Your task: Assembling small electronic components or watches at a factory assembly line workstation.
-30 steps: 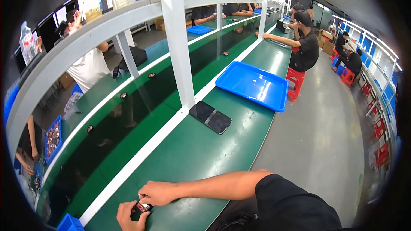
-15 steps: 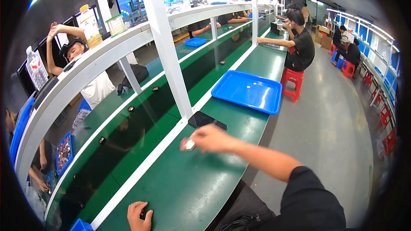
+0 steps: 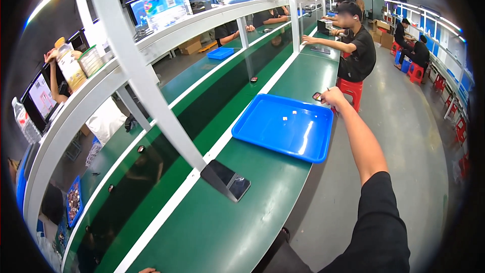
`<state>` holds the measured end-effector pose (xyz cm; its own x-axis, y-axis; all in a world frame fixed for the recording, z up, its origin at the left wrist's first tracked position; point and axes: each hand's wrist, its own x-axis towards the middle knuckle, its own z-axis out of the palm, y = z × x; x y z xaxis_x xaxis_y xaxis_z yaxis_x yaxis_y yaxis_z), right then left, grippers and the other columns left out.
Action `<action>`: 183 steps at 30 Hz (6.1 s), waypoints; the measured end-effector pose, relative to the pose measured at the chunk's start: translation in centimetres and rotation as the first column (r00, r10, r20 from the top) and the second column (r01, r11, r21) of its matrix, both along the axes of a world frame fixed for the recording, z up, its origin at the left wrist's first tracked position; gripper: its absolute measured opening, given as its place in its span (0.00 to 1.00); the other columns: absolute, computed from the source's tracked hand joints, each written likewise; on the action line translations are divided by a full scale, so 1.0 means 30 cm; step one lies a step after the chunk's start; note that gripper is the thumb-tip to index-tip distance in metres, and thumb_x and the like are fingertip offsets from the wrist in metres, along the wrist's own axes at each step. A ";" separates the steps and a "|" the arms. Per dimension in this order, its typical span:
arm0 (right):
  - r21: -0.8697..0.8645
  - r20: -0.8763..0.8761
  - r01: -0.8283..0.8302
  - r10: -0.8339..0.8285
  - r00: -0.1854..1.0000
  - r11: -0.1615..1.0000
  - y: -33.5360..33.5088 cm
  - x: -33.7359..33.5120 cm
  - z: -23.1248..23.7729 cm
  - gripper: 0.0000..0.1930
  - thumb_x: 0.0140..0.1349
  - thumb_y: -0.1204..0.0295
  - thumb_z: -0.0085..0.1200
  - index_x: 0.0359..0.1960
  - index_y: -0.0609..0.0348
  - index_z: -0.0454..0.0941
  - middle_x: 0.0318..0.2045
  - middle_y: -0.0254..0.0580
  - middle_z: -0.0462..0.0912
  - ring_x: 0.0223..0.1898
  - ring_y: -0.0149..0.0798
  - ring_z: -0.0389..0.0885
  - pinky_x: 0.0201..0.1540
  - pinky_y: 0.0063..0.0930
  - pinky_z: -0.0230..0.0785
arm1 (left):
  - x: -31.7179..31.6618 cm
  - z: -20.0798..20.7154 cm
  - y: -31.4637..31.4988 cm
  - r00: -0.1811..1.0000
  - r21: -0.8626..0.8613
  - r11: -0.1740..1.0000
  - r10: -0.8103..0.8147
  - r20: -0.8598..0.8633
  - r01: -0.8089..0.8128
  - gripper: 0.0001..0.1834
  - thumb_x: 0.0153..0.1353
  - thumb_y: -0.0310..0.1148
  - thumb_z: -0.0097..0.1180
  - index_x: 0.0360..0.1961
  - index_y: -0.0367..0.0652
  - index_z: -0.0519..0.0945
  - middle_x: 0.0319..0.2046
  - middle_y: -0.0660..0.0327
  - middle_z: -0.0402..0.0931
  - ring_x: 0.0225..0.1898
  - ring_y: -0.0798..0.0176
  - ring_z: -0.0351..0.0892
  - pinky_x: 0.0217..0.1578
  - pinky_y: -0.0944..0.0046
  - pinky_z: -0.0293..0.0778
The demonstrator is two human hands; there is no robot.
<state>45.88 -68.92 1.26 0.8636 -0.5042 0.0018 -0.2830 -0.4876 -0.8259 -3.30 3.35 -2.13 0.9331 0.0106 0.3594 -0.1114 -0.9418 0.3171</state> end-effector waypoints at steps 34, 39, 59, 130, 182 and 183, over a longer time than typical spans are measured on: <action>-0.321 0.367 -0.550 0.636 0.679 0.771 0.944 -0.734 0.066 0.08 0.59 0.76 0.57 0.39 0.64 0.82 0.32 0.48 0.85 0.36 0.40 0.84 0.42 0.31 0.74 | -0.049 -0.018 -0.044 0.973 -0.017 0.991 0.131 0.189 -0.130 0.09 0.52 0.26 0.62 0.36 0.41 0.83 0.44 0.52 0.80 0.46 0.46 0.78 0.49 0.51 0.75; -0.395 0.266 -0.729 0.829 0.492 0.559 1.261 -0.966 0.022 0.05 0.59 0.81 0.55 0.37 0.64 0.79 0.24 0.41 0.78 0.24 0.34 0.75 0.28 0.27 0.67 | -0.153 0.059 -0.190 0.992 -0.078 0.997 0.036 0.118 -0.027 0.11 0.54 0.30 0.64 0.39 0.42 0.83 0.44 0.55 0.81 0.44 0.50 0.80 0.46 0.54 0.77; -0.561 0.275 -0.820 0.960 -0.057 0.112 2.009 -0.935 -0.209 0.07 0.59 0.71 0.55 0.38 0.58 0.76 0.34 0.46 0.81 0.39 0.51 0.82 0.42 0.45 0.75 | -0.489 -0.052 0.352 0.761 -0.101 0.756 0.634 -0.135 -0.647 0.21 0.60 0.21 0.61 0.55 0.29 0.76 0.46 0.46 0.81 0.44 0.56 0.83 0.47 0.61 0.79; -0.102 0.460 -0.991 0.887 0.030 0.087 1.882 -1.028 -0.090 0.07 0.60 0.73 0.62 0.38 0.61 0.82 0.23 0.39 0.83 0.19 0.28 0.75 0.22 0.23 0.65 | 0.177 -0.102 0.014 0.953 -0.953 0.059 -0.084 0.291 0.297 0.39 0.54 0.14 0.65 0.67 0.33 0.62 0.62 0.44 0.69 0.61 0.58 0.73 0.60 0.59 0.73; -0.298 0.414 -0.954 0.905 -0.102 0.028 1.880 -0.991 -0.073 0.05 0.67 0.76 0.49 0.39 0.62 0.78 0.33 0.42 0.76 0.32 0.40 0.76 0.37 0.29 0.69 | 0.195 -0.085 0.026 0.991 -0.996 -0.080 -0.123 0.055 0.045 0.25 0.68 0.19 0.51 0.66 0.31 0.64 0.58 0.46 0.73 0.56 0.56 0.78 0.55 0.56 0.82; -0.298 0.413 -0.954 0.905 -0.097 0.033 1.879 -0.986 -0.080 0.05 0.67 0.76 0.49 0.39 0.62 0.78 0.33 0.42 0.76 0.32 0.40 0.76 0.37 0.29 0.69 | 0.197 -0.085 0.026 0.990 -0.996 -0.081 -0.128 0.055 0.045 0.25 0.68 0.19 0.51 0.66 0.31 0.64 0.58 0.46 0.73 0.56 0.56 0.78 0.55 0.56 0.82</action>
